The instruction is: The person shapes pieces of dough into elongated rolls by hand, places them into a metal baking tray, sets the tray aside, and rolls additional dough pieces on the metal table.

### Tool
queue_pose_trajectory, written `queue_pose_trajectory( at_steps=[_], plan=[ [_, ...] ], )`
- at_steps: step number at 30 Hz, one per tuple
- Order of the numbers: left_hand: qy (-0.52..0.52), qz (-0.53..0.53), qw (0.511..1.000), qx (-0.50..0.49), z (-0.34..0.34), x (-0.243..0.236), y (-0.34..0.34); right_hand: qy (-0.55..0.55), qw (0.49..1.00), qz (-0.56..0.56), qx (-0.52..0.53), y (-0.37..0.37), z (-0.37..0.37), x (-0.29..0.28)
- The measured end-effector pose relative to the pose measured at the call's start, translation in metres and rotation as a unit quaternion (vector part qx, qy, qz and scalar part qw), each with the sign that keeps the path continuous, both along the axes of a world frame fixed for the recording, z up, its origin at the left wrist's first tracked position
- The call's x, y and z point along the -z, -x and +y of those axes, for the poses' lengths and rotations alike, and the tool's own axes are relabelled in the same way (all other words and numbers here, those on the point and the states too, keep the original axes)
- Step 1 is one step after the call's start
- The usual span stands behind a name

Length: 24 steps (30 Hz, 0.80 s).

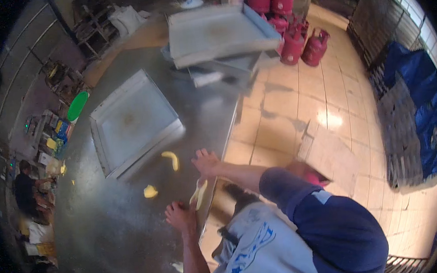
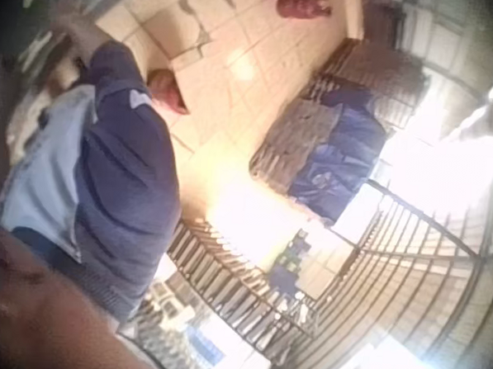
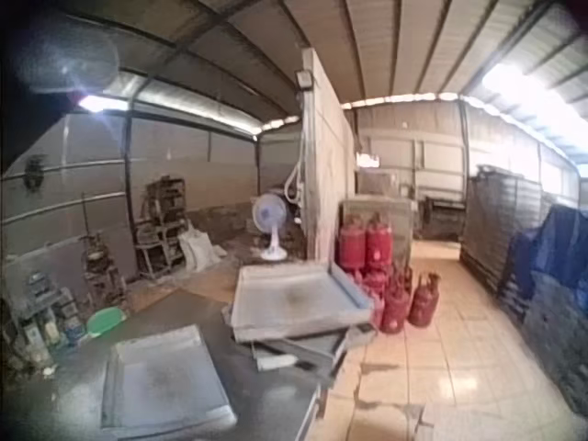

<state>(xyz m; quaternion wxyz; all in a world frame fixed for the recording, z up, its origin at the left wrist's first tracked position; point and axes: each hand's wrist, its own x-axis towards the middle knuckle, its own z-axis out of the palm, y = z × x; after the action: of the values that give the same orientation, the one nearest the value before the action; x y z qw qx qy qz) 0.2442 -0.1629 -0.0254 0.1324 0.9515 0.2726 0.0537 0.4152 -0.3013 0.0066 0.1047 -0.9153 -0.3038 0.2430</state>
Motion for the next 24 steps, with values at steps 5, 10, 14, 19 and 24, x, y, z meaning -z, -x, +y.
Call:
queue_pose_trajectory(
  at_steps=[5, 10, 14, 19, 24],
  plan=[
    [0.01, -0.016, 1.0, 0.008, 0.001, 0.009, 0.0, -0.064, 0.997, -0.05, -0.01, -0.002, -0.014, 0.029],
    [0.015, -0.027, 0.999, 0.041, 0.01, 0.014, 0.003, -0.092, 0.995, -0.041, 0.001, -0.019, -0.028, 0.038],
    [0.065, -0.019, 0.997, 0.038, 0.017, 0.01, 0.007, -0.2, 0.976, 0.081, -0.032, -0.013, -0.038, 0.037],
    [0.046, -0.024, 0.997, 0.063, 0.013, 0.001, 0.006, -0.224, 0.968, 0.105, -0.039, 0.01, -0.019, 0.036],
    [0.069, 0.02, 0.997, 0.026, 0.013, -0.006, -0.001, 0.008, 1.0, 0.019, -0.022, -0.009, 0.009, 0.013]
  ],
)
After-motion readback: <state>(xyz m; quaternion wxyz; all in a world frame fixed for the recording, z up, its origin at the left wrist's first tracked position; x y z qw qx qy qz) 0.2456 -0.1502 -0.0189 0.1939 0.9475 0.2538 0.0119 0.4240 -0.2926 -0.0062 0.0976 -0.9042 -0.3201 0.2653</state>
